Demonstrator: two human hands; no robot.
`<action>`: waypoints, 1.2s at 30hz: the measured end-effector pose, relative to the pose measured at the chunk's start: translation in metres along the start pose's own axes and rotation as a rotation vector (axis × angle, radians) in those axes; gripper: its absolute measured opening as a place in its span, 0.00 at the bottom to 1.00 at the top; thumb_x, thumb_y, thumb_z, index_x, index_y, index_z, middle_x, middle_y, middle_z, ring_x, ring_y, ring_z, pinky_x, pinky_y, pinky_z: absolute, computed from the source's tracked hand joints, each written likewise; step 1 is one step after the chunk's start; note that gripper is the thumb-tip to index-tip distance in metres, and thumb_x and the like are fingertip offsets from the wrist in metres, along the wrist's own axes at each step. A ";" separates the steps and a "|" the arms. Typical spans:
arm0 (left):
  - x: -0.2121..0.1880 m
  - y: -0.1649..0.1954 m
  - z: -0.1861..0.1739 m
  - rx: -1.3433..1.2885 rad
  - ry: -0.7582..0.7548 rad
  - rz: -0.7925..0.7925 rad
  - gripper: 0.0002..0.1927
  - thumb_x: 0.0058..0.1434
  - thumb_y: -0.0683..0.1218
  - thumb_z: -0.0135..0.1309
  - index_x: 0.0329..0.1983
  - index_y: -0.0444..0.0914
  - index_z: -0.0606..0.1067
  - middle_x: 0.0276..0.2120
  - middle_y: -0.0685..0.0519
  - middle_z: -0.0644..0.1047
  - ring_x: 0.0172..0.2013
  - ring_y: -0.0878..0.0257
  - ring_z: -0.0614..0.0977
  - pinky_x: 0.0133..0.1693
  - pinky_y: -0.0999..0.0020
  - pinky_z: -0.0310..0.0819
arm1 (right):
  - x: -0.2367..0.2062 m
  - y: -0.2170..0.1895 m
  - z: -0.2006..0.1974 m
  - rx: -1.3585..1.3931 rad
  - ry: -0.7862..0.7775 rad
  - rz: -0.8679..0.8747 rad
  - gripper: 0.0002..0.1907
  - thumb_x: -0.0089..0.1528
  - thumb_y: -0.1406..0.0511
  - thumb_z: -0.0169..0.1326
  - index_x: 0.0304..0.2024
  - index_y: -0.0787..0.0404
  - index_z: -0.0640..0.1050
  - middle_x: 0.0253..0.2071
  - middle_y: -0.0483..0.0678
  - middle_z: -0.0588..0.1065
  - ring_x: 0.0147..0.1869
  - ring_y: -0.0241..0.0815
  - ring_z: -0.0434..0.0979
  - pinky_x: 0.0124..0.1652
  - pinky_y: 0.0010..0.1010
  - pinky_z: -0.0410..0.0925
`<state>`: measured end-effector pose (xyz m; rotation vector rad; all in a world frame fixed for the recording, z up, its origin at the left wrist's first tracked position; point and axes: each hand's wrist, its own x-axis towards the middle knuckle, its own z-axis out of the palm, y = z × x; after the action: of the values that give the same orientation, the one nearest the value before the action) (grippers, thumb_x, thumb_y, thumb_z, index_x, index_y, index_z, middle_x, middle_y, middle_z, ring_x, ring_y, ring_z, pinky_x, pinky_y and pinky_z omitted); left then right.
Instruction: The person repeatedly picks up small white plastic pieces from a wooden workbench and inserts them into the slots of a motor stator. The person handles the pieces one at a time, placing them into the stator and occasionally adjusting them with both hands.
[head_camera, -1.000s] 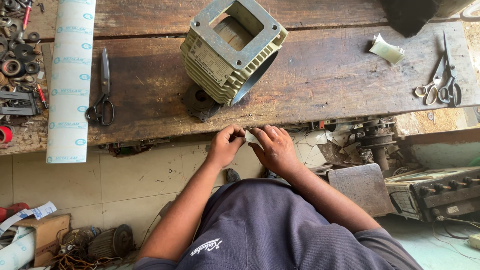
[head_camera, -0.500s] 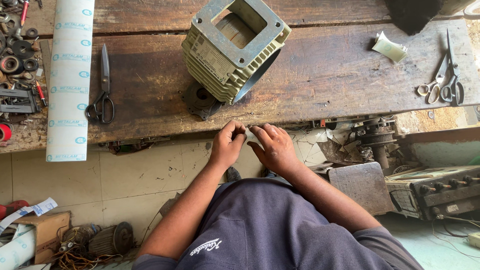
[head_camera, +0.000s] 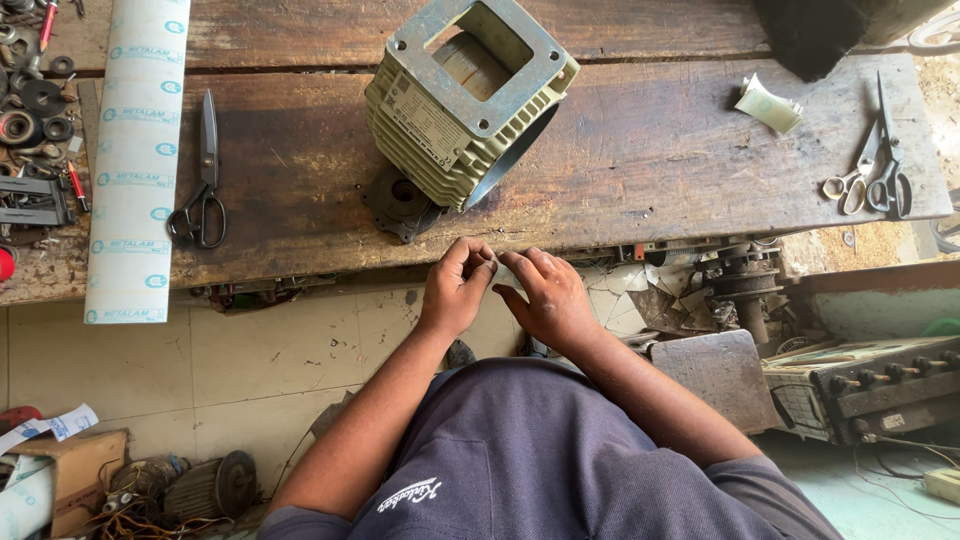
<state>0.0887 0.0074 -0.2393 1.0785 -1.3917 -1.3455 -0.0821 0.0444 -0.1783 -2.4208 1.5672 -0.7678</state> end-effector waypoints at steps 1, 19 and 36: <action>0.001 0.001 -0.001 0.009 -0.002 0.007 0.05 0.65 0.38 0.56 0.42 0.39 0.74 0.29 0.60 0.75 0.31 0.74 0.75 0.35 0.75 0.73 | 0.000 0.001 0.000 -0.005 -0.007 0.006 0.25 0.57 0.63 0.65 0.55 0.61 0.74 0.45 0.52 0.76 0.49 0.54 0.78 0.46 0.44 0.71; -0.006 0.005 0.000 0.070 -0.030 0.052 0.07 0.64 0.34 0.56 0.42 0.37 0.75 0.32 0.57 0.76 0.32 0.72 0.78 0.34 0.75 0.75 | -0.003 0.001 -0.002 -0.013 -0.037 0.005 0.24 0.56 0.62 0.65 0.53 0.61 0.75 0.45 0.51 0.76 0.50 0.51 0.77 0.46 0.43 0.69; 0.000 -0.017 0.027 -0.355 0.019 -0.152 0.07 0.64 0.33 0.53 0.41 0.36 0.77 0.34 0.56 0.78 0.32 0.69 0.80 0.33 0.72 0.79 | -0.011 0.012 -0.014 0.061 0.133 -0.071 0.21 0.54 0.67 0.65 0.50 0.59 0.77 0.44 0.50 0.75 0.46 0.52 0.77 0.44 0.42 0.71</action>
<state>0.0627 0.0133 -0.2565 0.9668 -1.0219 -1.6154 -0.1025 0.0507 -0.1746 -2.4388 1.4856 -0.9935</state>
